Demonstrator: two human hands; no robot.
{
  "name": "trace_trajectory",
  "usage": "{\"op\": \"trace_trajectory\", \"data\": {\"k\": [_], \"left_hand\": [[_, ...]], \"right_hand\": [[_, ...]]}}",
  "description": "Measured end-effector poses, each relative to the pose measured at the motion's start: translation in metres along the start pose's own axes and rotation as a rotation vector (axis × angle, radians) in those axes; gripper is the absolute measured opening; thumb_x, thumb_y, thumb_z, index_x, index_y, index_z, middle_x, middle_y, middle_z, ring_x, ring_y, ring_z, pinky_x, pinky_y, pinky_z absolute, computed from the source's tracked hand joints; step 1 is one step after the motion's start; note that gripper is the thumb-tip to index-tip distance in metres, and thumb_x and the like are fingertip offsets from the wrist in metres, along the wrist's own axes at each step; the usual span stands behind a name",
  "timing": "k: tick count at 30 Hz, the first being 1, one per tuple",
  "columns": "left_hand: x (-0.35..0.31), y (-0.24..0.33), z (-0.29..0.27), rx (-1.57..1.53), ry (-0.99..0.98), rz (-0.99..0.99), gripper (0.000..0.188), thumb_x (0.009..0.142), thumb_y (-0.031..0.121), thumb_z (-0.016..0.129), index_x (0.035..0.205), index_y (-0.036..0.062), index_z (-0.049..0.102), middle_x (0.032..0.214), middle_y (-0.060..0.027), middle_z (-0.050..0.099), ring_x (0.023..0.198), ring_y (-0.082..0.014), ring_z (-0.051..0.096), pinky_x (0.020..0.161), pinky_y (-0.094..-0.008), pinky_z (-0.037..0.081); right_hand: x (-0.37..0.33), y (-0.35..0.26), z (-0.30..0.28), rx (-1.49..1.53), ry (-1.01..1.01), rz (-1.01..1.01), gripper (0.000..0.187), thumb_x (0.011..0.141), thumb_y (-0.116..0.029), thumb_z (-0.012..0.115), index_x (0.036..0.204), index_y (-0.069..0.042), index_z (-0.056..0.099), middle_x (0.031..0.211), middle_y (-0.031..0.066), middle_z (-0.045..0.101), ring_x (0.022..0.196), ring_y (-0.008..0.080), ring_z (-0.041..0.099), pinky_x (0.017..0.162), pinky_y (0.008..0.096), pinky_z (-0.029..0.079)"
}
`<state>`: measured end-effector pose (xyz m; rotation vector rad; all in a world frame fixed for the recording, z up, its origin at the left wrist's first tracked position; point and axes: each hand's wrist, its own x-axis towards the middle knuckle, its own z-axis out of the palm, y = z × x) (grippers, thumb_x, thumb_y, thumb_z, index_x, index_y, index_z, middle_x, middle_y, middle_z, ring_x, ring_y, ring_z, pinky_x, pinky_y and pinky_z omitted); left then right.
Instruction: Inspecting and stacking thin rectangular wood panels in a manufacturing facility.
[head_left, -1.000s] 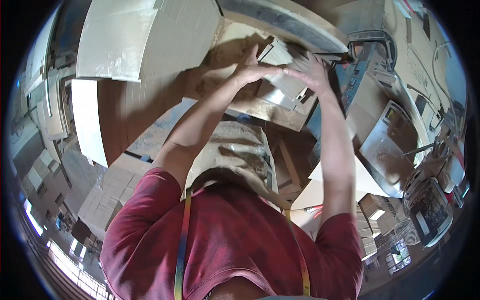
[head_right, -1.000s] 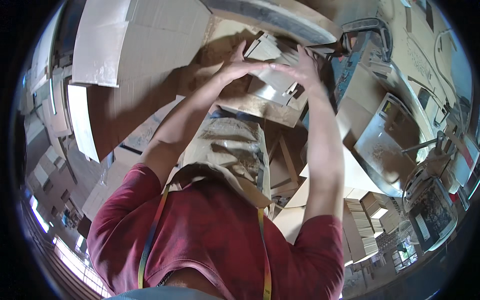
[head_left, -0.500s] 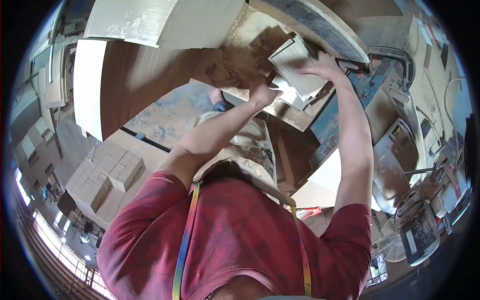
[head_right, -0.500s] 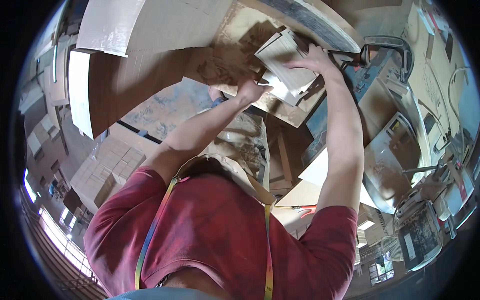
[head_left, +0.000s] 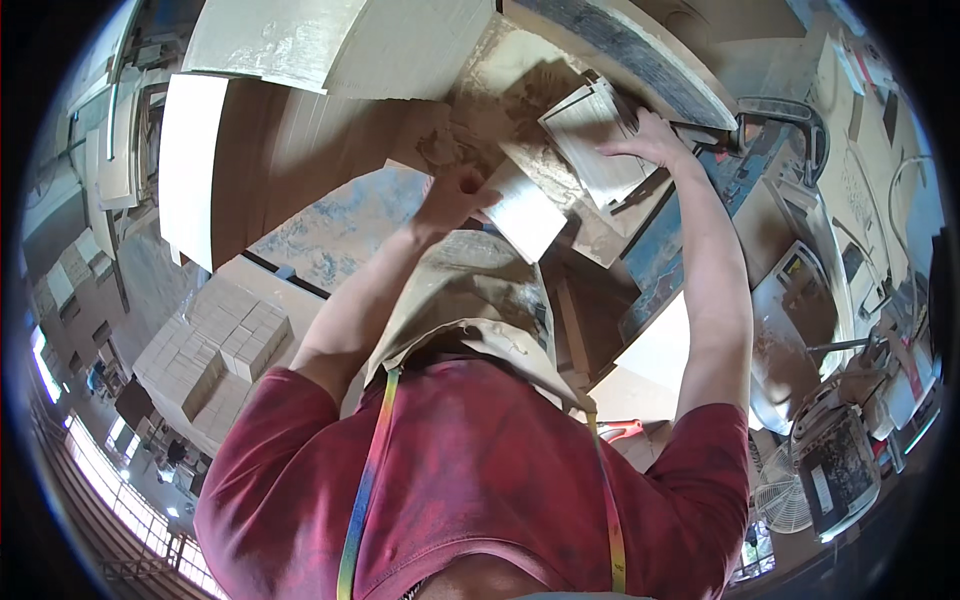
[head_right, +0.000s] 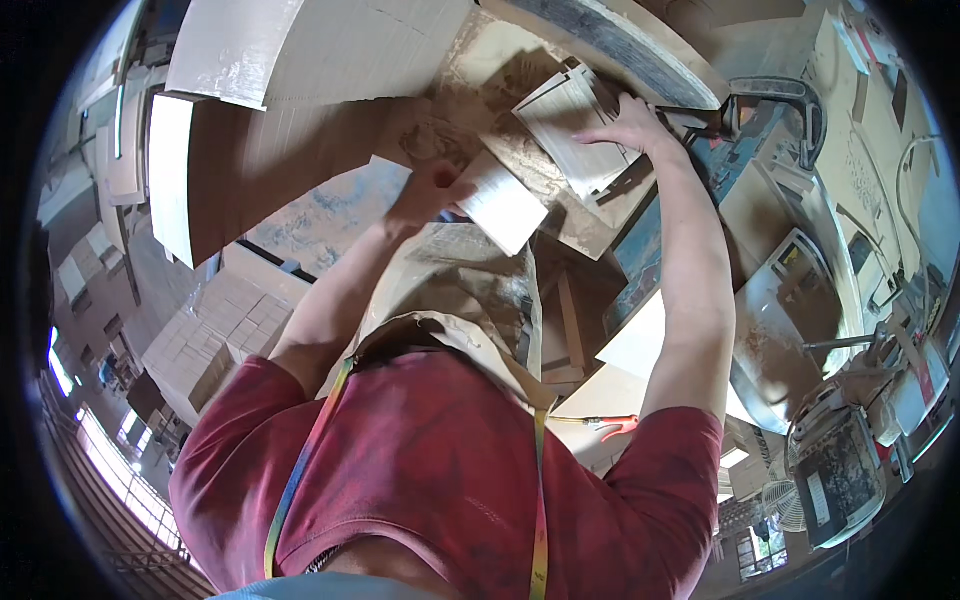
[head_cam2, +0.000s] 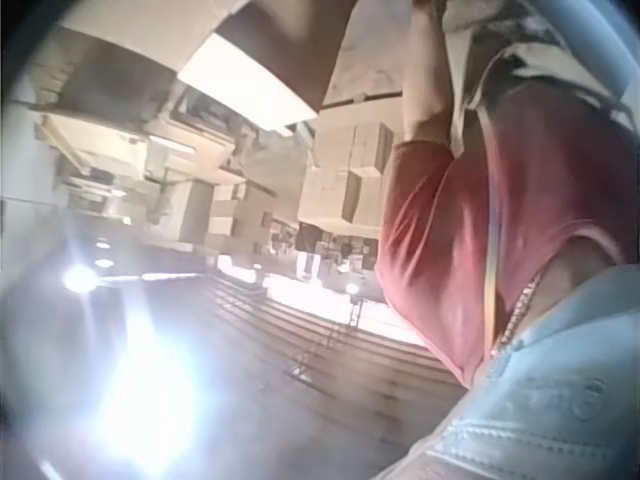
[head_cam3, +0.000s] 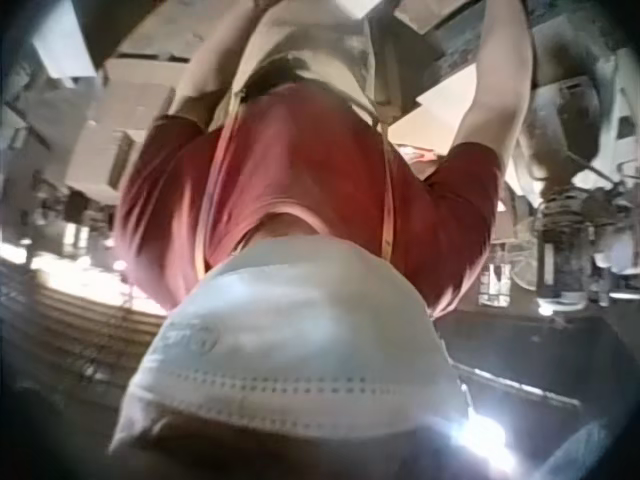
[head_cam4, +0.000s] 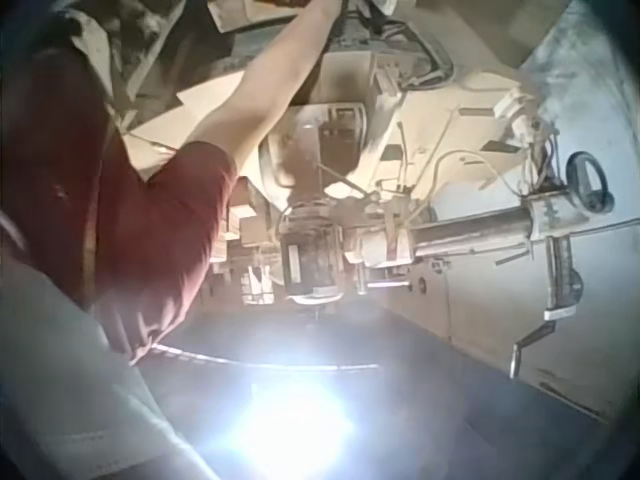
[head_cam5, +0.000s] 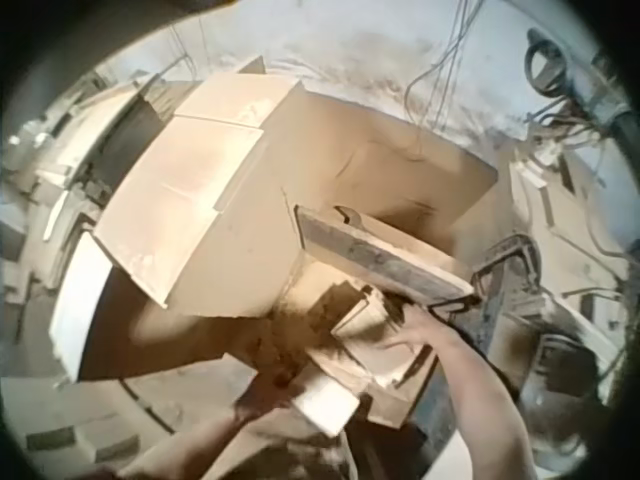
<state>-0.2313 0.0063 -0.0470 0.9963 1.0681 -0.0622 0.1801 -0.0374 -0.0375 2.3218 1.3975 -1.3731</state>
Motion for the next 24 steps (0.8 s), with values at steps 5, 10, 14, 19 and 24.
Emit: {"op": "trace_trajectory", "data": {"k": [5,10,14,19,24], "left_hand": [[0.020,0.102,0.038,-0.002,-0.123,0.314,0.028,0.098,0.014,0.087,0.117,-0.0009,0.072,0.102,-0.0118,0.075,0.081,-0.0196,0.074,0.076,-0.0302,0.066],[0.042,0.108,0.093,0.272,0.320,0.324,0.066,0.097,0.031,0.088,0.145,-0.0063,0.060,0.125,-0.0202,0.075,0.103,-0.0285,0.076,0.092,-0.0422,0.066],[0.002,0.074,0.115,0.122,0.232,0.157,0.084,0.101,0.046,0.083,0.157,-0.0103,0.053,0.145,-0.0254,0.068,0.127,-0.0297,0.069,0.104,-0.0396,0.059],[0.078,0.034,0.104,-0.571,-0.031,0.001,0.080,0.102,0.047,0.082,0.158,-0.0045,0.057,0.151,-0.0245,0.066,0.135,-0.0294,0.064,0.111,-0.0371,0.053],[0.067,0.054,0.129,-0.595,-0.018,0.015,0.077,0.100,0.053,0.082,0.150,-0.0039,0.065,0.146,-0.0231,0.069,0.125,-0.0279,0.071,0.100,-0.0325,0.056]], "right_hand": [[-0.008,-0.001,-0.009,0.499,-0.007,-0.043,0.133,0.074,-0.078,0.089,0.160,0.015,0.048,0.165,0.0345,0.052,0.153,0.0470,0.051,0.128,0.0517,0.043],[-0.009,0.012,-0.012,0.878,-0.052,-0.070,0.130,0.078,-0.081,0.085,0.161,0.013,0.049,0.166,0.0327,0.052,0.155,0.0464,0.049,0.129,0.0524,0.041],[0.004,0.035,0.011,0.168,0.074,0.044,0.113,0.082,-0.074,0.086,0.152,0.011,0.061,0.153,0.0320,0.064,0.145,0.0394,0.059,0.122,0.0492,0.046],[0.014,-0.034,0.010,0.321,-0.064,0.025,0.113,0.082,-0.072,0.088,0.150,0.013,0.060,0.150,0.0347,0.064,0.141,0.0421,0.062,0.118,0.0483,0.049],[0.034,0.017,0.073,0.698,0.187,0.230,0.148,0.067,-0.081,0.093,0.160,0.022,0.041,0.162,0.0401,0.052,0.145,0.0492,0.059,0.125,0.0517,0.046]]}}
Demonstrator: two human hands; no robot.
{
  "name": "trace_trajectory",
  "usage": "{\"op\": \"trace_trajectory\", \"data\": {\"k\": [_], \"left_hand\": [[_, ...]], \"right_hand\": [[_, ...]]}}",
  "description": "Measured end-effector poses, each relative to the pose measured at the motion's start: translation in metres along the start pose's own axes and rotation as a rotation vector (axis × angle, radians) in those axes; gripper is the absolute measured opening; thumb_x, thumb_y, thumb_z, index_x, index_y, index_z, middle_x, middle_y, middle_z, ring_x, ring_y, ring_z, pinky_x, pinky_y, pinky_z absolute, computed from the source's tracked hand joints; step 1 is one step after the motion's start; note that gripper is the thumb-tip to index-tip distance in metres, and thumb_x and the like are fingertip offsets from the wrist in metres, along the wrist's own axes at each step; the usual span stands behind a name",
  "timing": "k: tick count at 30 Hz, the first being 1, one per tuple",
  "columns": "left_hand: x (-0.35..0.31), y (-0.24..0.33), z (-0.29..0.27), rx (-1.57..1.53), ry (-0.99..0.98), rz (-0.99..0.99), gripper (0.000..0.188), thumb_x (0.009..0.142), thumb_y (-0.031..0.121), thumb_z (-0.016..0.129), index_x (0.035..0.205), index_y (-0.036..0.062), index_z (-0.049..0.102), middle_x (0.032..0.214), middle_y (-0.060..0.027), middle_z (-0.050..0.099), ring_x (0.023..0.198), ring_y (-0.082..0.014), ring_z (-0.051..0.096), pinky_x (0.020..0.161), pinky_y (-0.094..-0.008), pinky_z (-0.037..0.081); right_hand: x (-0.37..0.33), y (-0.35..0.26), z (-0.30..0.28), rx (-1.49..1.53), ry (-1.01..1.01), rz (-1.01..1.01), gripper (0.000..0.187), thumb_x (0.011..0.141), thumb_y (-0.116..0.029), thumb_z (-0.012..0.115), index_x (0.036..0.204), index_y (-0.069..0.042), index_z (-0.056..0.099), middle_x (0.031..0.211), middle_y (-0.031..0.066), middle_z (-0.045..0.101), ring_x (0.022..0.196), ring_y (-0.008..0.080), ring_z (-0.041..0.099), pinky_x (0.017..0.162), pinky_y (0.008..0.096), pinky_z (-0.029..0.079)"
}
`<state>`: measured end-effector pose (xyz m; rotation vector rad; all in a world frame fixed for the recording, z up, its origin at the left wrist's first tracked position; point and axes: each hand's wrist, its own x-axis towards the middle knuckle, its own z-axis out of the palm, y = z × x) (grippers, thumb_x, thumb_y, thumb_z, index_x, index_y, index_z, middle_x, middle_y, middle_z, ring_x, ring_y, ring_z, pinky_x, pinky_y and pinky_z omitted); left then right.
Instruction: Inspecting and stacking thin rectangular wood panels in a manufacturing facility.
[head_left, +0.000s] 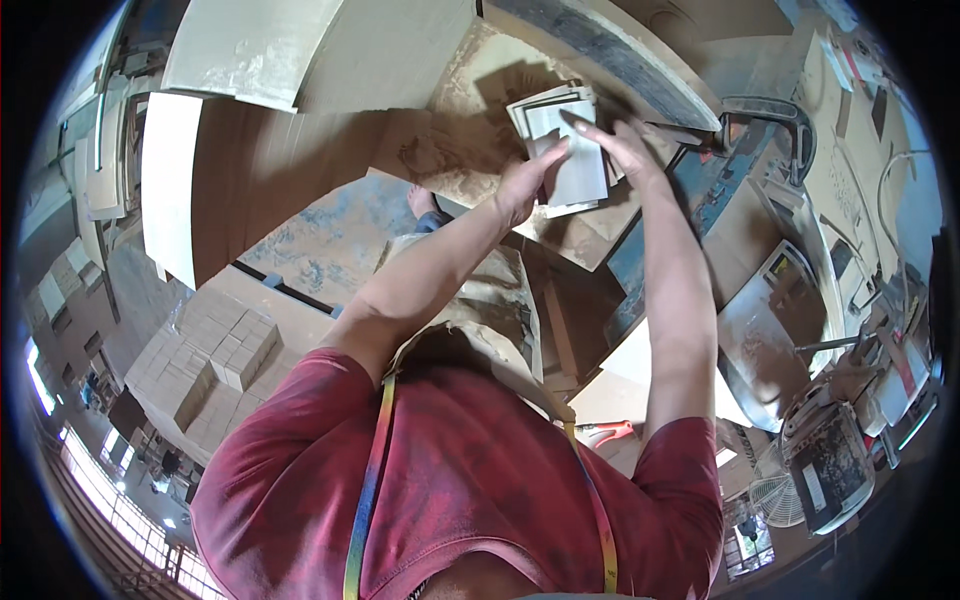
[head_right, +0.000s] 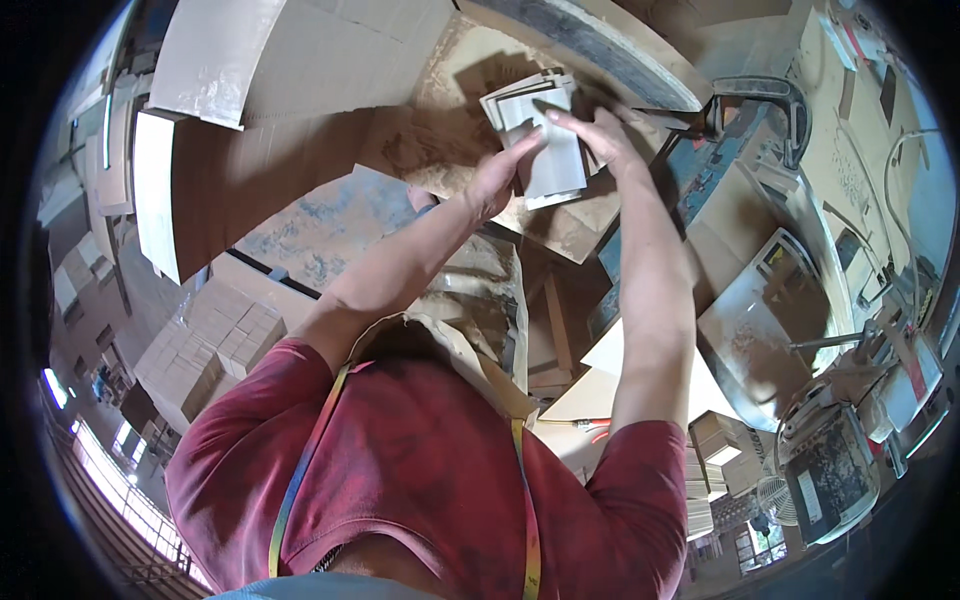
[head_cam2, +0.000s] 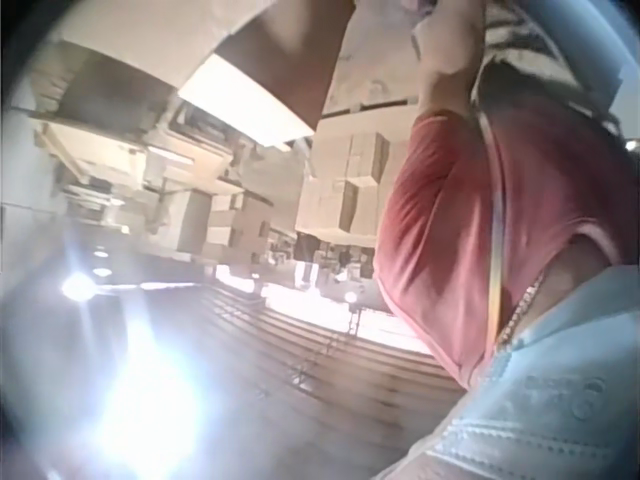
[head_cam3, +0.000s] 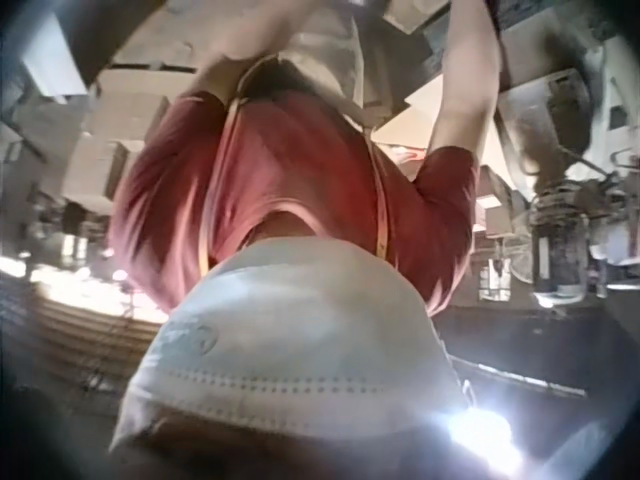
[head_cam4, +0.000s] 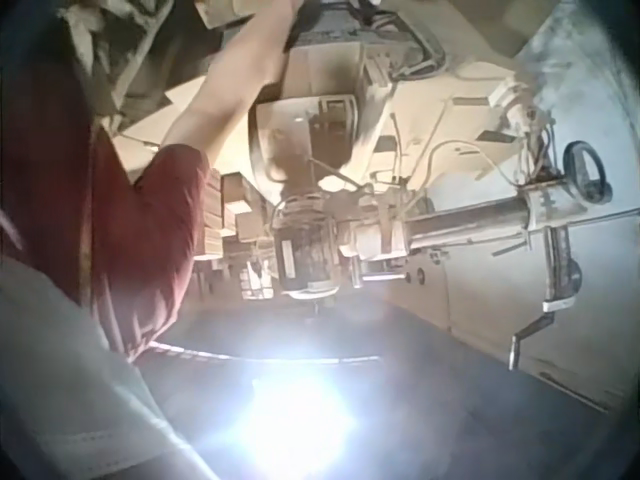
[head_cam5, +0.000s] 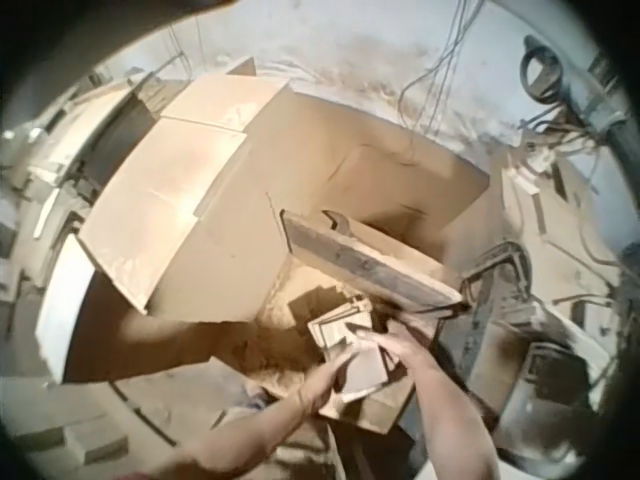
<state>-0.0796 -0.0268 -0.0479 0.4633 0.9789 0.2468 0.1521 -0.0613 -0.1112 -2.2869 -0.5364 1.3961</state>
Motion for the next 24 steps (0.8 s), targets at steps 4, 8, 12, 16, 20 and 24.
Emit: {"op": "trace_trajectory", "data": {"k": [4,8,12,16,20,24], "left_hand": [[-0.013,0.020,-0.030,0.070,-0.048,-0.053,0.073,0.105,0.056,0.074,0.152,0.0003,0.065,0.150,-0.0199,0.068,0.129,-0.0267,0.069,0.104,-0.0320,0.054],[-0.014,0.019,-0.041,0.149,-0.050,-0.007,0.071,0.108,0.057,0.068,0.153,0.0026,0.064,0.151,-0.0182,0.067,0.132,-0.0253,0.066,0.108,-0.0338,0.051],[-0.019,0.013,-0.048,0.205,-0.046,0.038,0.069,0.111,0.057,0.064,0.155,0.0043,0.063,0.151,-0.0160,0.066,0.134,-0.0233,0.063,0.111,-0.0350,0.049],[-0.018,0.023,-0.056,0.232,-0.120,0.009,0.068,0.112,0.055,0.063,0.158,0.0064,0.063,0.155,-0.0114,0.066,0.136,-0.0206,0.064,0.114,-0.0325,0.048],[-0.016,0.033,-0.080,0.151,-0.030,-0.035,0.067,0.113,0.052,0.064,0.162,0.0072,0.060,0.158,-0.0118,0.063,0.136,-0.0190,0.063,0.115,-0.0318,0.047],[-0.017,0.034,-0.106,0.093,-0.035,0.128,0.067,0.114,0.047,0.064,0.165,0.0036,0.055,0.164,-0.0150,0.057,0.143,-0.0201,0.057,0.119,-0.0322,0.044]], "right_hand": [[-0.031,-0.032,0.020,-0.010,-0.092,0.023,0.141,0.070,-0.077,0.094,0.159,0.020,0.044,0.157,0.0388,0.056,0.143,0.0484,0.061,0.122,0.0513,0.049],[-0.066,-0.041,0.025,-0.006,-0.095,-0.046,0.129,0.076,-0.070,0.093,0.157,0.019,0.046,0.153,0.0372,0.060,0.137,0.0449,0.065,0.116,0.0481,0.053],[-0.098,-0.041,0.030,0.069,-0.115,-0.102,0.118,0.083,-0.061,0.092,0.156,0.018,0.046,0.149,0.0356,0.063,0.131,0.0415,0.068,0.111,0.0452,0.056],[-0.115,-0.050,0.043,0.282,-0.209,-0.066,0.111,0.085,-0.054,0.093,0.157,0.016,0.047,0.147,0.0339,0.065,0.129,0.0407,0.068,0.109,0.0457,0.057],[-0.125,-0.051,0.082,0.641,-0.337,-0.124,0.109,0.079,-0.043,0.101,0.158,0.008,0.046,0.146,0.0293,0.067,0.125,0.0386,0.072,0.102,0.0418,0.062],[-0.140,-0.061,0.111,0.800,-0.324,-0.211,0.116,0.077,-0.033,0.103,0.163,0.007,0.036,0.148,0.0291,0.065,0.128,0.0415,0.070,0.106,0.0449,0.060]]}}
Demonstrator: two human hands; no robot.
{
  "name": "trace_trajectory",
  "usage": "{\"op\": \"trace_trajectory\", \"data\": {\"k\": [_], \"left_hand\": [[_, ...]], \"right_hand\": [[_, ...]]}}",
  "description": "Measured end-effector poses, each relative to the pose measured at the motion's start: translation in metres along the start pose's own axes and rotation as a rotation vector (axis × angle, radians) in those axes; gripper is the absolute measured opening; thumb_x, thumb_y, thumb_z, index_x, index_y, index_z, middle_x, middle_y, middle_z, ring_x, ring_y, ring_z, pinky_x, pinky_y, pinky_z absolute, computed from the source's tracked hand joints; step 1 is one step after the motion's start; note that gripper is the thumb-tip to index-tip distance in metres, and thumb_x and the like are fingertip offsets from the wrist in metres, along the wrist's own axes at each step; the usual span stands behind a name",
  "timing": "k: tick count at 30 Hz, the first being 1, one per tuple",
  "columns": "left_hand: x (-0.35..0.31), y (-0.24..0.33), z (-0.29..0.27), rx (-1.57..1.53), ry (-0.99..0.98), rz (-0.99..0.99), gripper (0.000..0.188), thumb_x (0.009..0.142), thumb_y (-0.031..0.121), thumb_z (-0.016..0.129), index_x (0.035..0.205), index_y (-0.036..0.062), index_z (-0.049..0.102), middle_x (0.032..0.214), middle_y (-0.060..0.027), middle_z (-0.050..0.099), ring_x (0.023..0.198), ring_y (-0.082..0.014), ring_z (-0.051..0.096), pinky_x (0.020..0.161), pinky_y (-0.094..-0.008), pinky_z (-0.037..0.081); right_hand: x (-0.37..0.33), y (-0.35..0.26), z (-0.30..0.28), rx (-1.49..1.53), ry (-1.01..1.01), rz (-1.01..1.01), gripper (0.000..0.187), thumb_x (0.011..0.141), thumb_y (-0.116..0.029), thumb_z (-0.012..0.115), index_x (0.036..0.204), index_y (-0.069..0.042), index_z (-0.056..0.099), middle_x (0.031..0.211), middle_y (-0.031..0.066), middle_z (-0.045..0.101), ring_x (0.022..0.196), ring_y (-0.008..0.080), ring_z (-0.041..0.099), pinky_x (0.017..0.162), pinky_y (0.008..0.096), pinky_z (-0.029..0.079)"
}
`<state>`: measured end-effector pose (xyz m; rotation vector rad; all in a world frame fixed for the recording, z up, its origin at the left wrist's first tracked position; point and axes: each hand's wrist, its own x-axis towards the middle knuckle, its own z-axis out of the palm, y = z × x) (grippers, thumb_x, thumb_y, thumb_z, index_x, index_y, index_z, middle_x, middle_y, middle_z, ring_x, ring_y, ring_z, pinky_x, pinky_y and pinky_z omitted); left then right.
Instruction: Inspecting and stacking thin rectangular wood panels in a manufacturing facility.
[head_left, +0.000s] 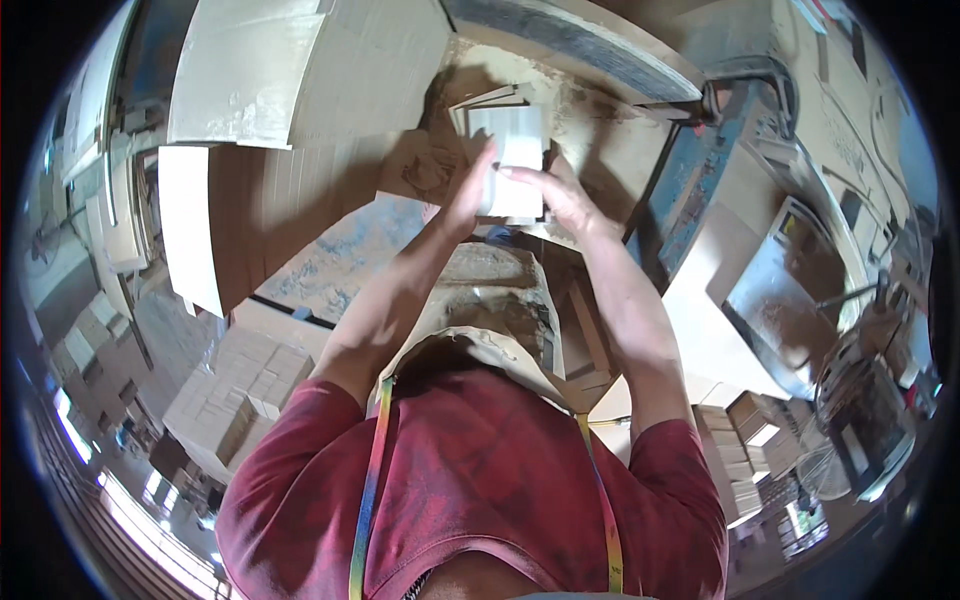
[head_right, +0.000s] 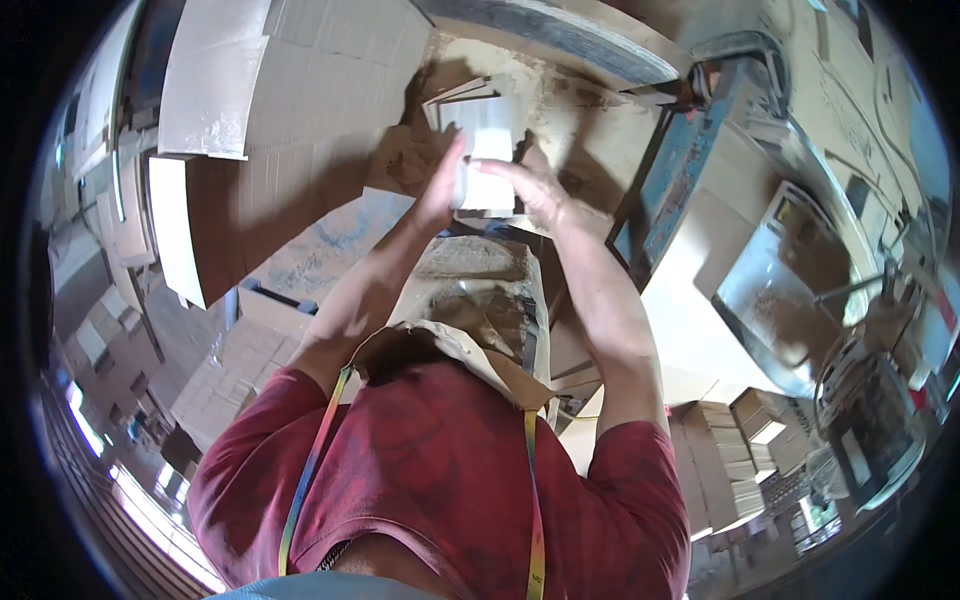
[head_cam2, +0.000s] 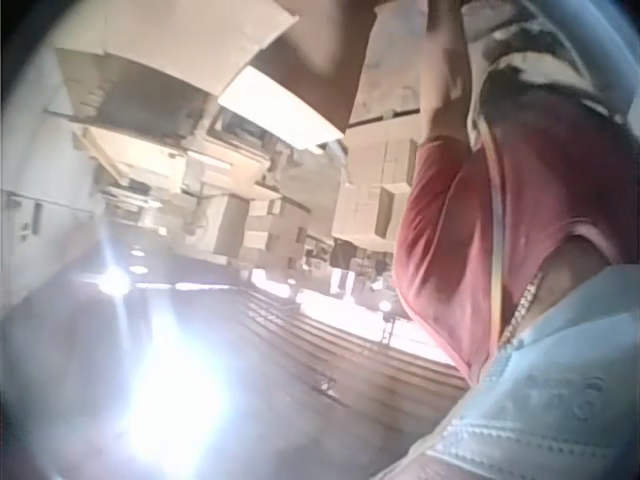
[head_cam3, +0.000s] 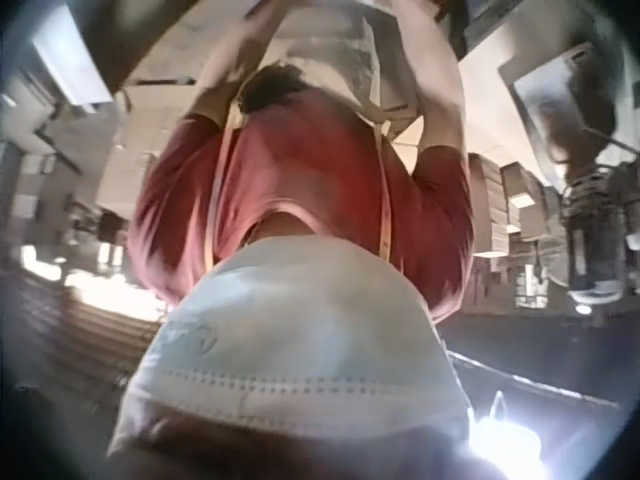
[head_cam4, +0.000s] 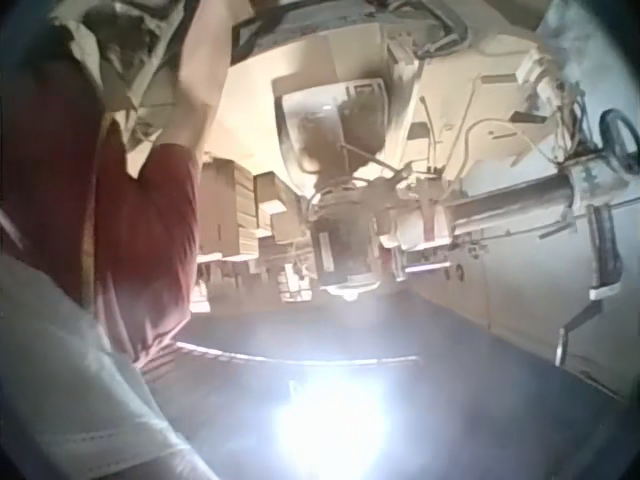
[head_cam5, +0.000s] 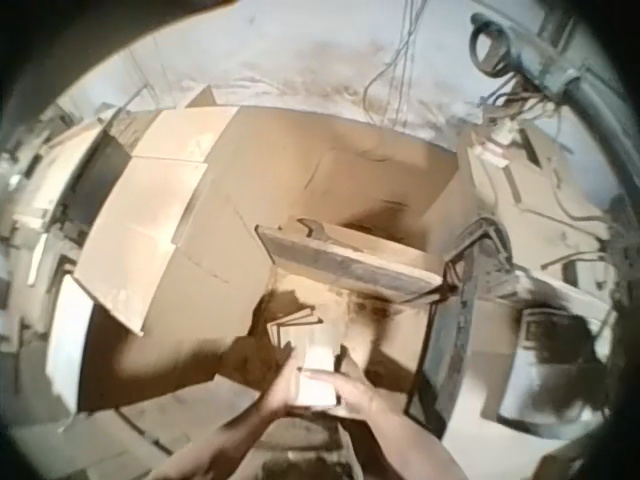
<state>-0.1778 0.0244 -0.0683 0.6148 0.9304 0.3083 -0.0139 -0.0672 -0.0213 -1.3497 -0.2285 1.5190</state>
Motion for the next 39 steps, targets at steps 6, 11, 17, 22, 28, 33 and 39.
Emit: {"op": "trace_trajectory", "data": {"k": [6,11,17,22,28,33,39], "left_hand": [[-0.066,0.053,0.018,-0.088,-0.248,-0.062,0.069,0.117,0.031,0.058,0.173,-0.0004,0.034,0.165,-0.0207,0.054,0.151,-0.0269,0.051,0.124,-0.0417,0.045],[-0.083,0.083,0.077,0.266,-0.660,-0.127,0.077,0.110,0.020,0.069,0.173,-0.0003,0.030,0.167,-0.0268,0.049,0.153,-0.0336,0.051,0.126,-0.0485,0.046],[-0.052,0.105,0.149,0.656,-0.931,0.090,0.122,0.084,0.032,0.098,0.175,-0.0011,0.023,0.170,-0.0291,0.046,0.157,-0.0409,0.048,0.131,-0.0560,0.039],[-0.018,0.093,0.173,1.191,-0.924,0.832,0.139,0.073,0.036,0.103,0.178,0.0045,0.018,0.178,-0.0274,0.037,0.159,-0.0424,0.046,0.131,-0.0516,0.041],[0.019,0.072,0.195,1.317,-1.147,0.706,0.151,0.062,0.032,0.109,0.179,0.0054,0.017,0.179,-0.0267,0.034,0.160,-0.0443,0.045,0.131,-0.0511,0.042],[0.026,0.073,0.200,1.279,-1.234,0.581,0.154,0.060,0.027,0.110,0.179,0.0063,0.014,0.179,-0.0256,0.035,0.159,-0.0426,0.047,0.131,-0.0505,0.042],[0.035,0.076,0.196,1.216,-1.269,0.525,0.157,0.059,0.024,0.110,0.180,0.0065,0.012,0.180,-0.0244,0.036,0.161,-0.0402,0.045,0.132,-0.0491,0.041]], "right_hand": [[-0.053,-0.015,0.030,-0.070,0.168,-0.315,0.105,0.085,-0.016,0.095,0.167,0.007,0.034,0.153,0.0302,0.059,0.134,0.0378,0.064,0.115,0.0469,0.053],[-0.151,-0.054,0.013,-0.204,0.425,-0.482,0.125,0.075,-0.027,0.103,0.168,0.009,0.028,0.157,0.0347,0.056,0.142,0.0430,0.060,0.125,0.0509,0.045],[-0.258,-0.065,-0.044,-0.808,0.792,-0.620,0.134,0.068,-0.036,0.103,0.172,0.006,0.028,0.156,0.0313,0.055,0.141,0.0450,0.058,0.124,0.0533,0.044],[-0.270,-0.052,-0.052,-1.319,1.022,-0.251,0.136,0.067,-0.036,0.100,0.175,0.000,0.026,0.154,0.0293,0.053,0.134,0.0459,0.059,0.117,0.0522,0.048],[-0.225,-0.016,-0.055,-1.577,1.147,-0.210,0.135,0.068,-0.041,0.098,0.177,-0.007,0.026,0.152,0.0272,0.053,0.128,0.0449,0.057,0.114,0.0533,0.047],[-0.220,-0.020,-0.051,-1.530,1.117,-0.206,0.135,0.067,-0.047,0.098,0.177,-0.010,0.028,0.153,0.0266,0.052,0.131,0.0452,0.054,0.117,0.0569,0.043],[-0.225,-0.036,-0.046,-1.396,0.988,-0.206,0.133,0.069,-0.055,0.096,0.176,-0.010,0.031,0.154,0.0276,0.051,0.132,0.0449,0.053,0.120,0.0595,0.042]]}}
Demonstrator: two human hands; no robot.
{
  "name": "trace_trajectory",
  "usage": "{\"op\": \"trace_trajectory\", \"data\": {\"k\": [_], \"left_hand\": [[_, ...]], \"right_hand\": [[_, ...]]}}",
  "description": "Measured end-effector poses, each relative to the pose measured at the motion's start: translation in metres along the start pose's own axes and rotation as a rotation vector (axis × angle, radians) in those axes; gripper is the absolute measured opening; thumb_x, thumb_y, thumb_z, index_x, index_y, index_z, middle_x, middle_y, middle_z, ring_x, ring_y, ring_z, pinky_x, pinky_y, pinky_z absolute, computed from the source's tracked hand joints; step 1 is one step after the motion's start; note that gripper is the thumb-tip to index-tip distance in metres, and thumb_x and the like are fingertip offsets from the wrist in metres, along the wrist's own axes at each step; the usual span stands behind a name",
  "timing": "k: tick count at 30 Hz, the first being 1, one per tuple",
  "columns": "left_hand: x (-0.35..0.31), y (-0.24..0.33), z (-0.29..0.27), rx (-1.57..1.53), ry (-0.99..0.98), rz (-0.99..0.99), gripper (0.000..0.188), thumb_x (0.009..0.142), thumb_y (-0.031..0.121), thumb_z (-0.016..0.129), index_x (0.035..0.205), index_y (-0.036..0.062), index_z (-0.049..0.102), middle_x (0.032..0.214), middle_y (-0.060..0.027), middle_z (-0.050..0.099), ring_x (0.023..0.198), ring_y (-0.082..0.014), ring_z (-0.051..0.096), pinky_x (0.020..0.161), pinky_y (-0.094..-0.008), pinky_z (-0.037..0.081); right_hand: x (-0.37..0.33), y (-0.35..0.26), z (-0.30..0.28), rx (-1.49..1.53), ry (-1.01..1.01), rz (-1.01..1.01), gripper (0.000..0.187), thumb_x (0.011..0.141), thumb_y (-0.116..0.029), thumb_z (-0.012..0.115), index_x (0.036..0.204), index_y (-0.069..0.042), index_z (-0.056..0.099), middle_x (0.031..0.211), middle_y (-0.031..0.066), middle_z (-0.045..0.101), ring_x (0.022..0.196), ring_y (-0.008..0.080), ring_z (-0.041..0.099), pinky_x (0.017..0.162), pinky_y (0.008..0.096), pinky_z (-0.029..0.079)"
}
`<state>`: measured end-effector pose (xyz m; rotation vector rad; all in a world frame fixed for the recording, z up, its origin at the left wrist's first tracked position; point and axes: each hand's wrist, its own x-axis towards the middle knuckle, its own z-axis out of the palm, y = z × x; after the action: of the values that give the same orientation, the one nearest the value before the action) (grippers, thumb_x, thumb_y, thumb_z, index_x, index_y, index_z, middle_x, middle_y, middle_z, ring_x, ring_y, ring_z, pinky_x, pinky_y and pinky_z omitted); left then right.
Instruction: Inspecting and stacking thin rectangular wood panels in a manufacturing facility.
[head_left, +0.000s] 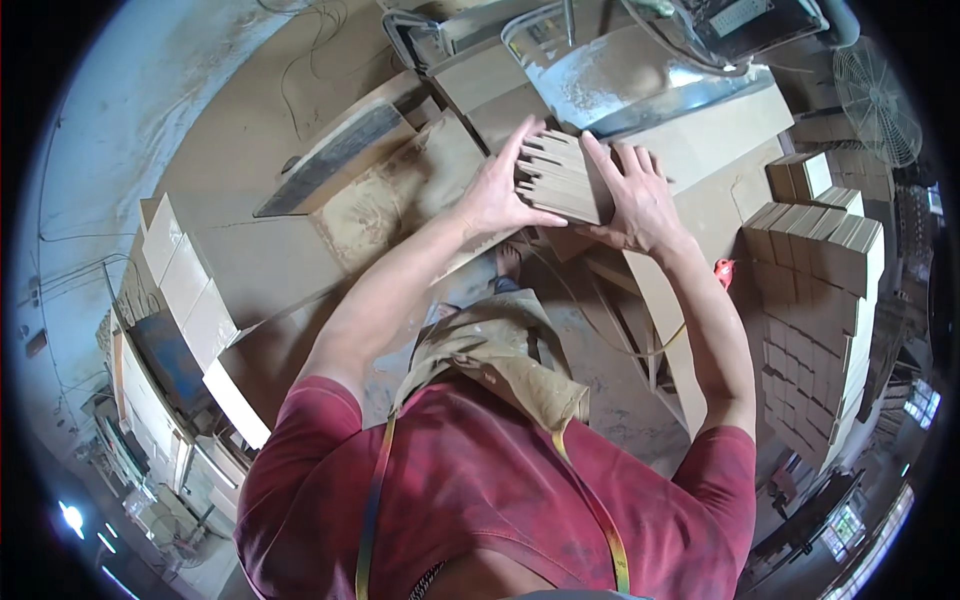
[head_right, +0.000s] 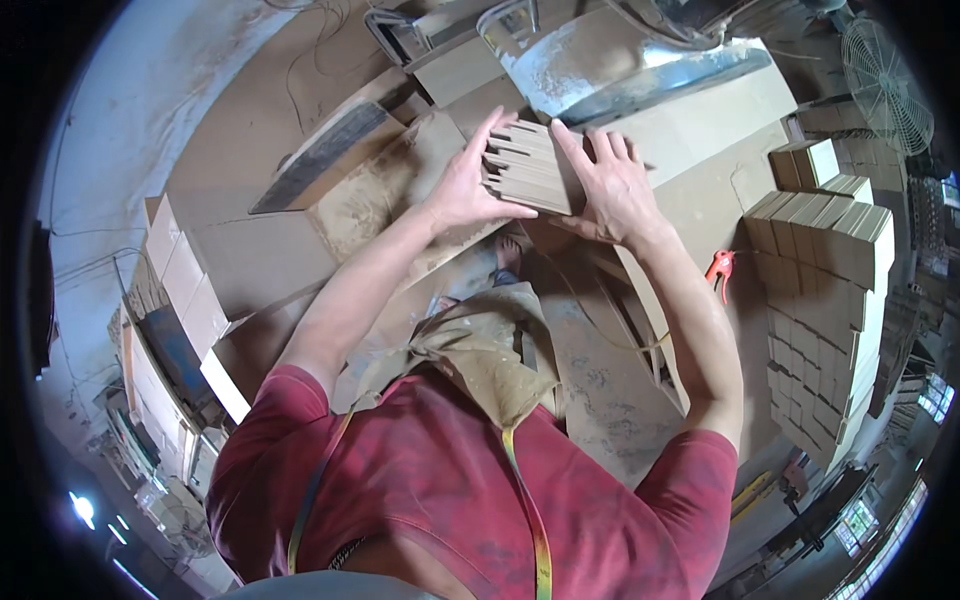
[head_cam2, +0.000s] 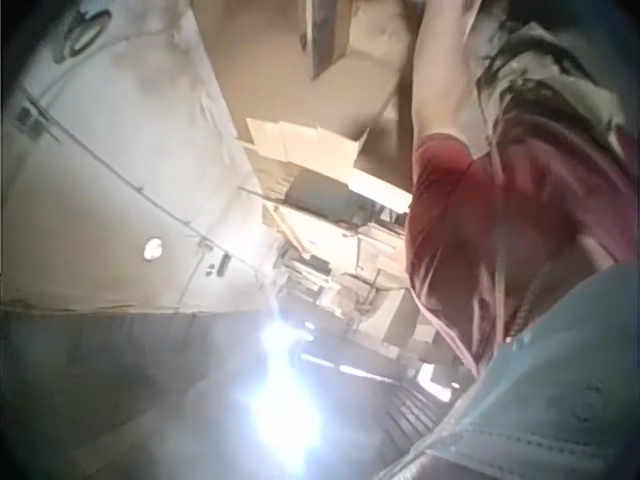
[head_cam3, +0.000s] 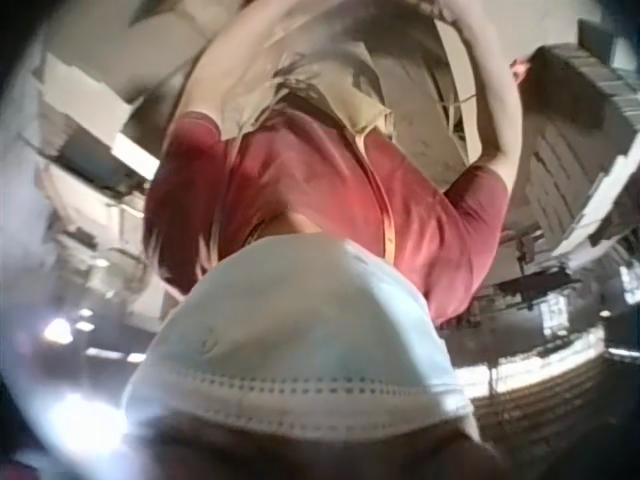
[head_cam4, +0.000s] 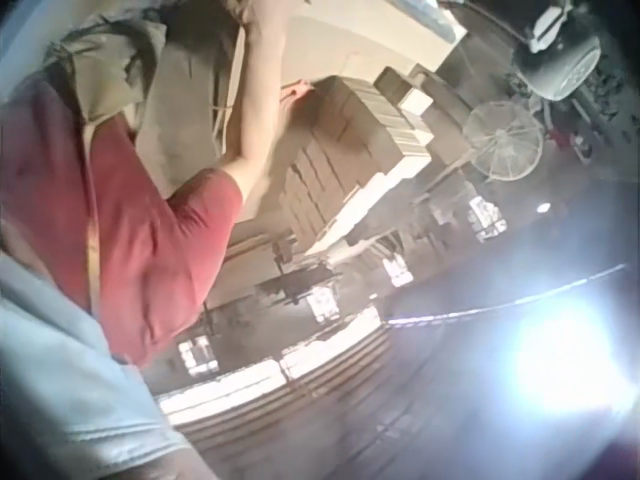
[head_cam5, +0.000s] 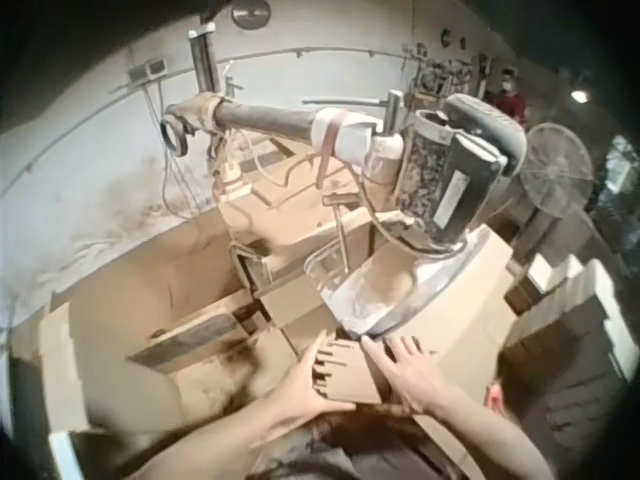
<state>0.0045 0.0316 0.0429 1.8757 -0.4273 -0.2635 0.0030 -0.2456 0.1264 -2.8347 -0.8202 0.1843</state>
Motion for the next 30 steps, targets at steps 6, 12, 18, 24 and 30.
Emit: {"op": "trace_trajectory", "data": {"k": [6,12,18,24,30], "left_hand": [[-0.015,-0.008,-0.004,-0.001,0.038,0.107,0.156,0.060,0.024,0.110,0.180,0.0065,0.012,0.180,-0.0240,0.035,0.162,-0.0392,0.043,0.133,-0.0476,0.039],[-0.018,-0.005,0.012,0.013,0.078,0.132,0.157,0.060,0.026,0.110,0.180,0.0064,0.011,0.181,-0.0238,0.035,0.163,-0.0390,0.043,0.133,-0.0471,0.038],[-0.031,0.017,-0.011,-0.027,-0.060,-0.021,0.157,0.061,0.029,0.109,0.181,0.0064,0.009,0.182,-0.0233,0.032,0.164,-0.0384,0.041,0.133,-0.0474,0.037],[-0.034,0.012,-0.006,-0.059,-0.032,-0.047,0.152,0.066,0.032,0.106,0.180,0.0052,0.010,0.183,-0.0236,0.030,0.163,-0.0390,0.042,0.133,-0.0482,0.037],[-0.034,0.018,0.012,-0.426,0.129,0.093,0.125,0.087,0.045,0.090,0.178,-0.0004,0.017,0.180,-0.0255,0.034,0.162,-0.0401,0.041,0.133,-0.0485,0.034]], "right_hand": [[-0.059,0.013,0.034,0.356,0.419,0.075,0.124,0.086,-0.072,0.079,0.177,-0.004,0.029,0.167,0.0285,0.044,0.149,0.0444,0.046,0.127,0.0568,0.037],[-0.031,-0.030,0.071,0.827,0.624,0.205,0.119,0.094,-0.078,0.062,0.179,-0.003,0.023,0.178,0.0269,0.032,0.162,0.0437,0.032,0.132,0.0571,0.027],[-0.032,-0.042,0.098,1.260,0.619,0.337,0.117,0.097,-0.080,0.050,0.180,-0.003,0.020,0.183,0.0251,0.022,0.168,0.0421,0.019,0.134,0.0597,0.019],[-0.031,-0.052,0.100,1.502,0.599,0.412,0.115,0.099,-0.081,0.042,0.180,-0.003,0.018,0.186,0.0239,0.017,0.172,0.0412,0.012,0.136,0.0611,0.014],[-0.040,-0.062,0.096,1.567,0.651,0.373,0.111,0.098,-0.074,0.045,0.179,-0.001,0.023,0.183,0.0237,0.025,0.169,0.0419,0.019,0.134,0.0591,0.017]]}}
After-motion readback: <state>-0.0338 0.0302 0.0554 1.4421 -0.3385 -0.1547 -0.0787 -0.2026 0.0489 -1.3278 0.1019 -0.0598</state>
